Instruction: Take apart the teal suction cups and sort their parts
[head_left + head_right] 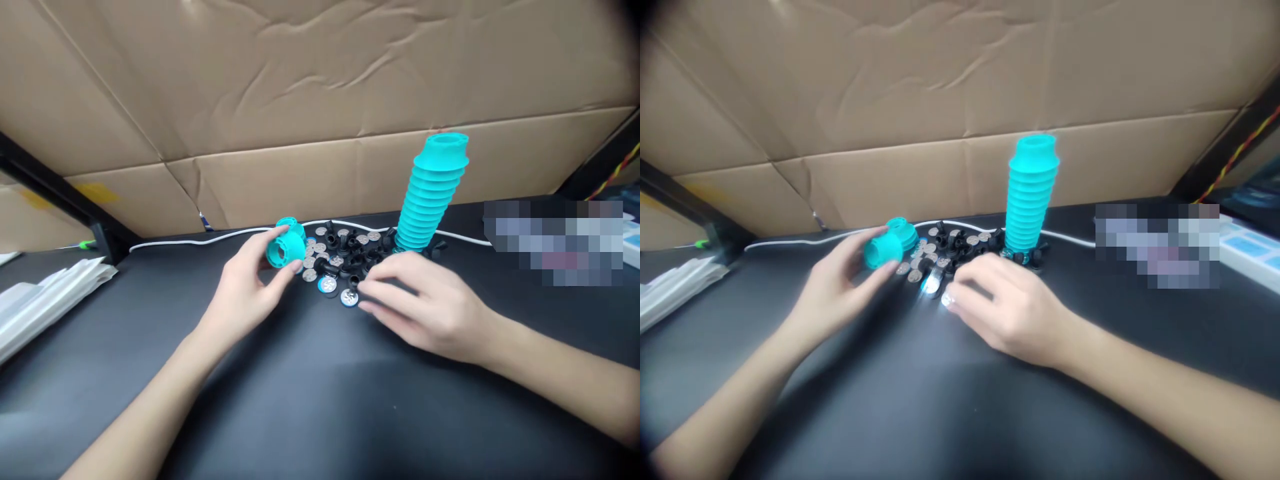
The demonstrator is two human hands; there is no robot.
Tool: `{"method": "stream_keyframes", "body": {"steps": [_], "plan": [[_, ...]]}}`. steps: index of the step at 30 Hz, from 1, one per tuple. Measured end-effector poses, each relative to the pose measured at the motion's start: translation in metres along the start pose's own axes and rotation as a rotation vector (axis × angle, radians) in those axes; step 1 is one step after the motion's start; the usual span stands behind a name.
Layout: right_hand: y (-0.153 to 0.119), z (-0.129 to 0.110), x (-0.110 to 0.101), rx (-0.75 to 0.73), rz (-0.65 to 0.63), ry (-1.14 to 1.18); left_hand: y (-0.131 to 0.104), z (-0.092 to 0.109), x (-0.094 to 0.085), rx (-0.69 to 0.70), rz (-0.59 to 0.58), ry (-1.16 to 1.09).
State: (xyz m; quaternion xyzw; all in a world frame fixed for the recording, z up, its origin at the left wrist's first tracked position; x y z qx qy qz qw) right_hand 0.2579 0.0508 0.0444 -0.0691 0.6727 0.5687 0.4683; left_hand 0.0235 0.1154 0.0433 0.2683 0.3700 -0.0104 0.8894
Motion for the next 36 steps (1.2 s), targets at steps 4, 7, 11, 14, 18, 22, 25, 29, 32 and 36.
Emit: {"method": "stream_keyframes", "body": {"steps": [4,7,11,14,18,22,25,29,32,36], "plan": [[0.002,0.029,-0.036,0.192,0.253,-0.037,0.003,-0.002,-0.012,-0.06,0.059,0.072],[0.002,0.021,-0.013,0.064,0.009,0.108,0.011,-0.003,-0.017,-0.049,0.045,0.165],[-0.006,-0.006,0.019,-0.108,-0.236,0.22,0.037,-0.007,-0.026,0.02,-0.031,0.326],[-0.009,-0.012,0.028,-0.11,-0.3,0.252,0.062,-0.016,-0.027,-0.006,-0.11,0.396],[-0.011,-0.008,0.032,-0.073,-0.361,0.295,0.087,-0.026,-0.012,-0.044,-0.287,0.485],[-0.013,-0.006,0.034,-0.064,-0.392,0.31,0.098,-0.032,0.003,-0.085,-0.369,0.533],[-0.015,-0.006,0.036,-0.063,-0.408,0.3,0.099,-0.035,0.013,-0.086,-0.447,0.533],[-0.017,-0.005,0.036,-0.056,-0.418,0.304,0.099,-0.04,0.019,-0.083,-0.496,0.53],[-0.017,-0.005,0.036,-0.057,-0.41,0.311,0.096,-0.038,0.022,-0.066,-0.493,0.521],[-0.016,-0.002,0.035,-0.048,-0.41,0.286,0.081,-0.004,0.022,0.126,-0.29,0.43]]}}
Point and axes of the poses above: each hand's wrist, its own y-axis towards the middle knuckle, its own x-axis out of the palm, z = x × y, the point moved 7 cm from there along y, towards the middle knuckle, and after that the axes turned 5 degrees about -y, right-handed, at the moved point
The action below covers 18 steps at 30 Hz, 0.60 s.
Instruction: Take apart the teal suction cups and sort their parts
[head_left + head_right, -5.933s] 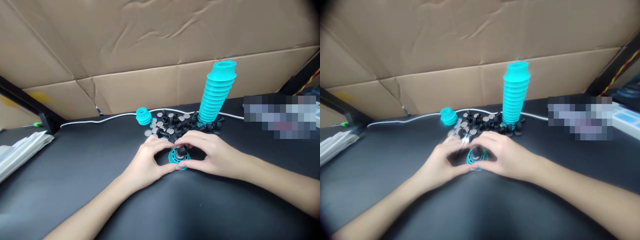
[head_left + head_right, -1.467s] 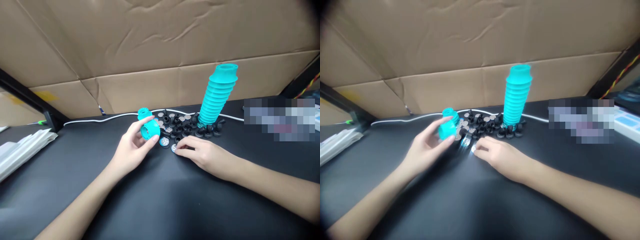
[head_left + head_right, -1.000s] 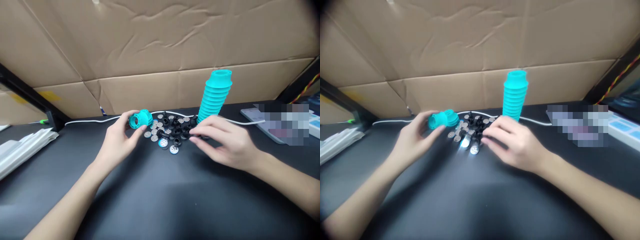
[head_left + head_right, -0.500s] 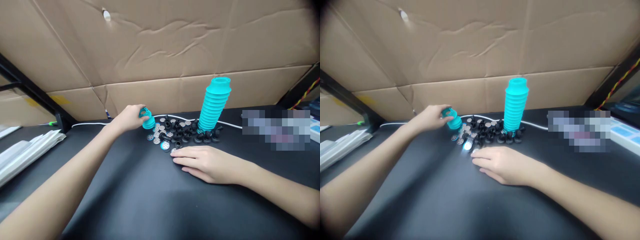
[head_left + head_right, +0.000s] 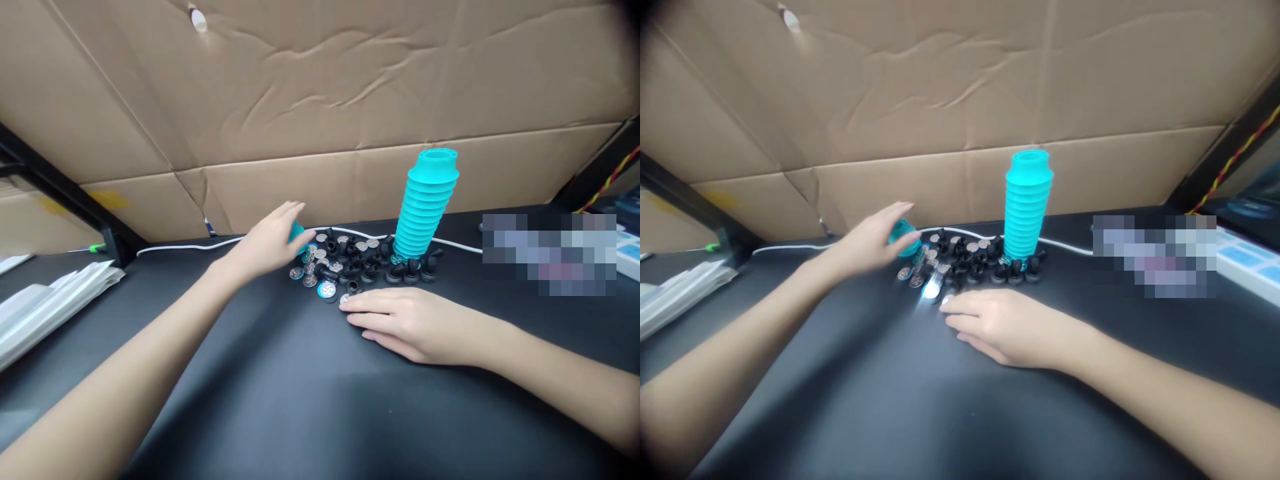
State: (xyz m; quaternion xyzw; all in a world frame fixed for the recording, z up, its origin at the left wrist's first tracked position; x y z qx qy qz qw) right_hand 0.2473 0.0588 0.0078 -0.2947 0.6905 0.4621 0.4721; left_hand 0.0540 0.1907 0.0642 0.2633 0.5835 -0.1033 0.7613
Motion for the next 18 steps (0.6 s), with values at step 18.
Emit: {"method": "stream_keyframes", "body": {"steps": [18], "plan": [[-0.016,0.004,-0.001,0.082,-0.143,-0.021,-0.116,0.074,0.036,0.674,-0.216,-0.38]]}}
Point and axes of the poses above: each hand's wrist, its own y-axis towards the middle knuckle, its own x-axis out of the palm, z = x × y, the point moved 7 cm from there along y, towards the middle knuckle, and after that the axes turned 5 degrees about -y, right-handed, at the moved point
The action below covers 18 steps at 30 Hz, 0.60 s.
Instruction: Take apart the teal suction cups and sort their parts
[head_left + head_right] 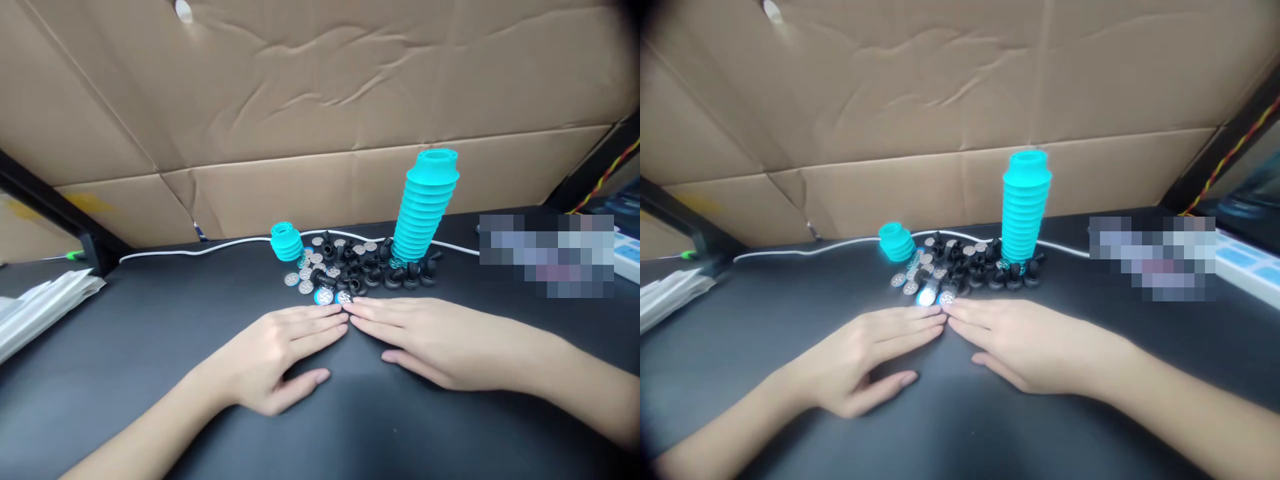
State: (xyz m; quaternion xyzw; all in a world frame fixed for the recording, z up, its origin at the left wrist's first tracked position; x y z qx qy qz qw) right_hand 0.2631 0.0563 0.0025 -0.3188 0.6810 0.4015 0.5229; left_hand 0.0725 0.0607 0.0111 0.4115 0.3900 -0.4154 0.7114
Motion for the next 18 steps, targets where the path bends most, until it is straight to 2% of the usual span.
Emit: {"method": "stream_keyframes", "body": {"steps": [3,8,13,15,18], "plan": [[-0.008,-0.001,0.007,0.031,-0.035,-0.026,-0.002,-0.003,0.001,-0.009,-0.03,-0.032],[-0.013,-0.001,0.013,0.055,-0.02,-0.043,-0.003,-0.005,0.003,-0.018,-0.034,-0.043],[-0.004,0.004,-0.003,0.05,0.028,-0.017,-0.002,-0.005,0.001,-0.026,-0.018,-0.056],[0.001,0.009,-0.018,0.04,0.106,-0.019,-0.001,-0.004,-0.001,-0.033,-0.013,-0.053],[0.002,0.017,-0.052,0.025,0.399,-0.01,0.001,-0.003,-0.002,-0.039,-0.012,-0.037]]}}
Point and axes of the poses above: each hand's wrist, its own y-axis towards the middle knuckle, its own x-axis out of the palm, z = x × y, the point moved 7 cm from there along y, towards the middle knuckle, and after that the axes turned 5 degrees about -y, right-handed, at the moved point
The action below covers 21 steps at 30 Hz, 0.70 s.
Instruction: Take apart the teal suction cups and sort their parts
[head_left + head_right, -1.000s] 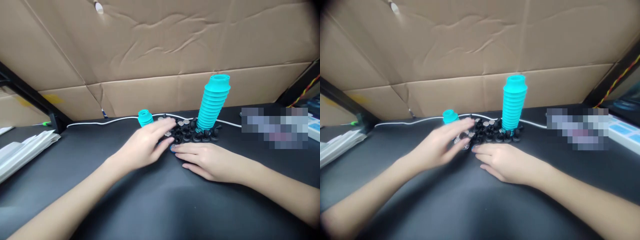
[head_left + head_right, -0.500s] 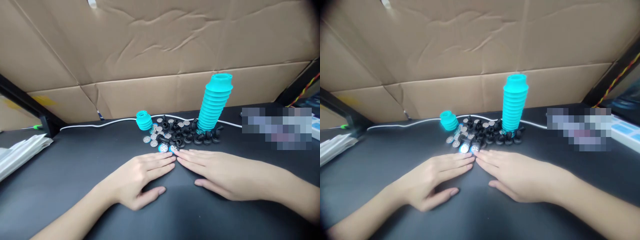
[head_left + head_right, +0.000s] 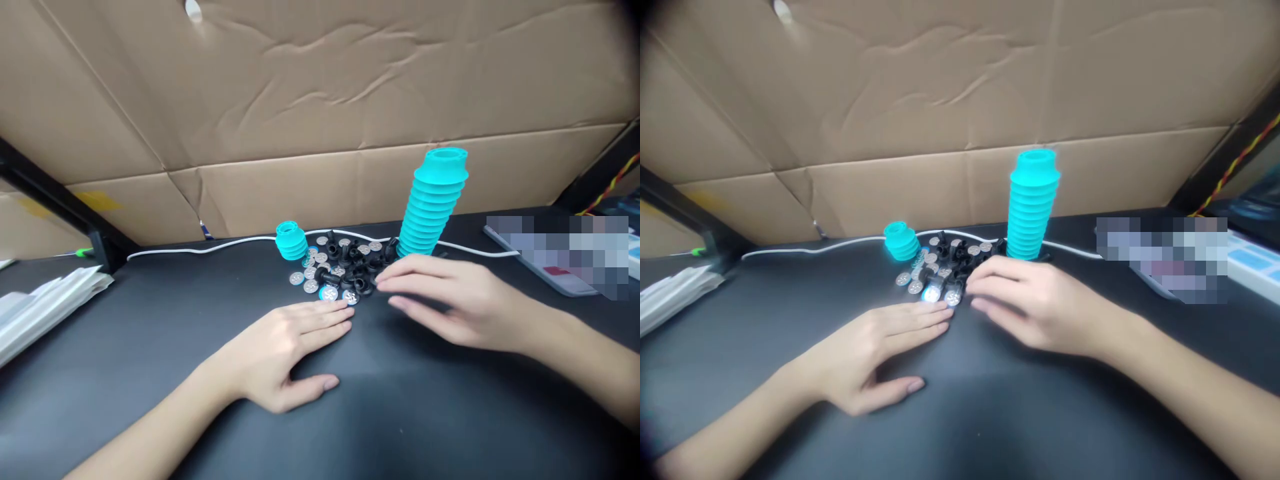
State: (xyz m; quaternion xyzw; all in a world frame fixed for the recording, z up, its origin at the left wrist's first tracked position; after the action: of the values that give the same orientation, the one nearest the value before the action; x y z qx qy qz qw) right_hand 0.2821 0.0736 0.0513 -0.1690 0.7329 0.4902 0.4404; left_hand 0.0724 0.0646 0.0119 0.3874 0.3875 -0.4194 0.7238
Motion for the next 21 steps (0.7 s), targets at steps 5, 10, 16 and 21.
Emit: {"method": "stream_keyframes", "body": {"steps": [5,10,16,21], "plan": [[0.005,0.016,-0.052,0.148,0.463,-0.291,0.001,0.001,0.001,0.017,0.014,0.006],[0.018,0.042,-0.093,0.364,0.638,-0.467,0.001,0.001,0.001,0.028,0.024,0.004],[0.031,0.101,-0.092,0.649,0.405,-0.262,0.001,0.002,0.0,0.026,0.026,0.034],[0.029,0.11,-0.089,0.644,0.44,-0.25,0.0,0.001,0.0,0.038,0.039,0.032]]}}
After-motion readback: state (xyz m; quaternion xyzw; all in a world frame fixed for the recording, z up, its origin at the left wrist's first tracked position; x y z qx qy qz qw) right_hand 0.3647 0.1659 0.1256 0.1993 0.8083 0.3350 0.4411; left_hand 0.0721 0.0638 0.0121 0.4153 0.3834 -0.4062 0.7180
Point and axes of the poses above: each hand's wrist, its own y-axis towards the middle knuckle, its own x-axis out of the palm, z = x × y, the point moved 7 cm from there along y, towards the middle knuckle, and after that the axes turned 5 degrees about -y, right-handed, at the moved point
